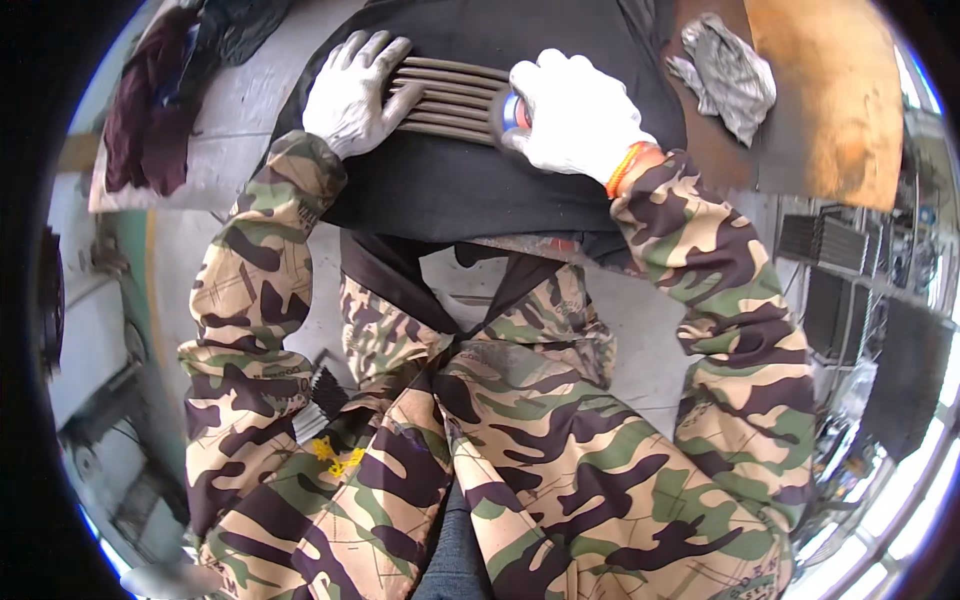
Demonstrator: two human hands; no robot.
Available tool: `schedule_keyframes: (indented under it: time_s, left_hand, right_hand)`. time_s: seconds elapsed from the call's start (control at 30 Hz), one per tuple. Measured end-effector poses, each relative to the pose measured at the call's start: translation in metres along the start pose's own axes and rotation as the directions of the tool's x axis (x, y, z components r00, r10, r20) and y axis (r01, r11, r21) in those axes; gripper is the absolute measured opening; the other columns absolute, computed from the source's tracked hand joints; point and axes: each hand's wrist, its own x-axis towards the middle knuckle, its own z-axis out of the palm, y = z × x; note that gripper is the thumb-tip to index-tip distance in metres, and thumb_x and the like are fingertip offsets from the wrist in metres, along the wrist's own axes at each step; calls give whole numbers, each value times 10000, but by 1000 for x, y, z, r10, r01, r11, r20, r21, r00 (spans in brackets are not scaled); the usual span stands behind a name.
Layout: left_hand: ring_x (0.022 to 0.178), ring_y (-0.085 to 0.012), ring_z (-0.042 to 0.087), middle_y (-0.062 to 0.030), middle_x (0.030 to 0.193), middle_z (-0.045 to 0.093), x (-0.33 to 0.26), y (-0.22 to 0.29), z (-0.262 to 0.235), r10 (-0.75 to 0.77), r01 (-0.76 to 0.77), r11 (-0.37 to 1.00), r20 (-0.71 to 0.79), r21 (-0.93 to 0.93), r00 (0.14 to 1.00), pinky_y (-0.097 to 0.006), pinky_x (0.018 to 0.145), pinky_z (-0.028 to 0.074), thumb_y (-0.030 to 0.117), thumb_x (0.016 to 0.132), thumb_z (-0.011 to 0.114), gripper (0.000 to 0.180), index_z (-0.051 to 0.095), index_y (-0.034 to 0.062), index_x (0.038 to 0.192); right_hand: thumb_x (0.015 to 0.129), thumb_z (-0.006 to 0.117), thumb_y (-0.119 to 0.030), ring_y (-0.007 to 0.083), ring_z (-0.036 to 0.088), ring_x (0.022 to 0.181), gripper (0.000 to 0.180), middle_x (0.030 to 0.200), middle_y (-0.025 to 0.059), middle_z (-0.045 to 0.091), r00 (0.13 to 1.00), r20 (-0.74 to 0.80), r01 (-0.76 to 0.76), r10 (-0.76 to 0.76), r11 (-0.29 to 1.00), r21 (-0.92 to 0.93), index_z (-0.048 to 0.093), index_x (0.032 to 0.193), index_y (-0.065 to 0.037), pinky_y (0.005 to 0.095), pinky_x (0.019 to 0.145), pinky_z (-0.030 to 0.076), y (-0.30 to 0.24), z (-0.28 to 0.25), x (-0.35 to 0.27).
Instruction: Grinding and smoothing a bundle of metal rods using a pneumatic orbital sander.
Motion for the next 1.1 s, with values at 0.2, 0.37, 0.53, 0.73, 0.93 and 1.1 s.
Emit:
schedule_keyframes:
  time_s: [0.2,0.37,0.53,0.73,0.93,1.1]
  left_hand:
    - [1336,-414,529,-196,1377,623,-7,39,-6,-3,-5,997,-114,-72,993,-512,1166,385,317,937,693,514,623,10,1343]
    - [1346,-410,527,-171,1385,625,-6,29,-11,-19,6,988,-84,-155,996,-517,1174,380,281,957,678,469,620,39,1355]
    - [1338,-459,511,-249,1324,620,6,36,-18,-127,88,976,-194,-197,973,-557,1184,342,231,884,669,460,649,-30,1263]
    - [1361,-473,496,-272,1387,592,7,15,6,-57,25,971,-128,-236,990,-562,1192,338,238,909,639,464,643,-34,1285]
    - [1368,-479,485,-295,1398,572,12,24,-3,-167,139,978,-191,-153,967,-570,1199,328,232,905,643,459,643,-37,1276]
    - [1380,-468,491,-293,1412,575,4,19,13,-110,67,976,-202,-207,973,-575,1215,316,218,910,628,468,637,-47,1296]
  right_hand:
    - [786,812,-357,350,665,981,447,1055,143,638,997,-68,34,-35,999,-12,664,1122,-102,476,828,581,-20,-14,-13]
    - [791,812,-344,370,661,968,388,1040,138,635,996,-85,12,-12,1000,-10,658,1071,-124,491,821,569,-24,-21,11]
    - [793,812,-368,374,656,997,394,1043,146,635,997,-69,28,-32,998,-59,653,1055,-122,488,838,561,-29,-28,19]
    - [766,837,-385,374,654,995,427,1036,143,631,998,-46,38,-41,997,-71,660,1050,-119,488,843,565,-36,-24,25]
    - [741,857,-430,358,685,922,487,1006,136,656,989,-144,17,-29,997,-80,661,1064,-123,455,804,573,-26,-16,49]
    - [735,853,-456,350,688,944,496,1011,131,662,993,-101,50,-60,993,-103,669,1060,-129,458,833,569,-39,-13,41]
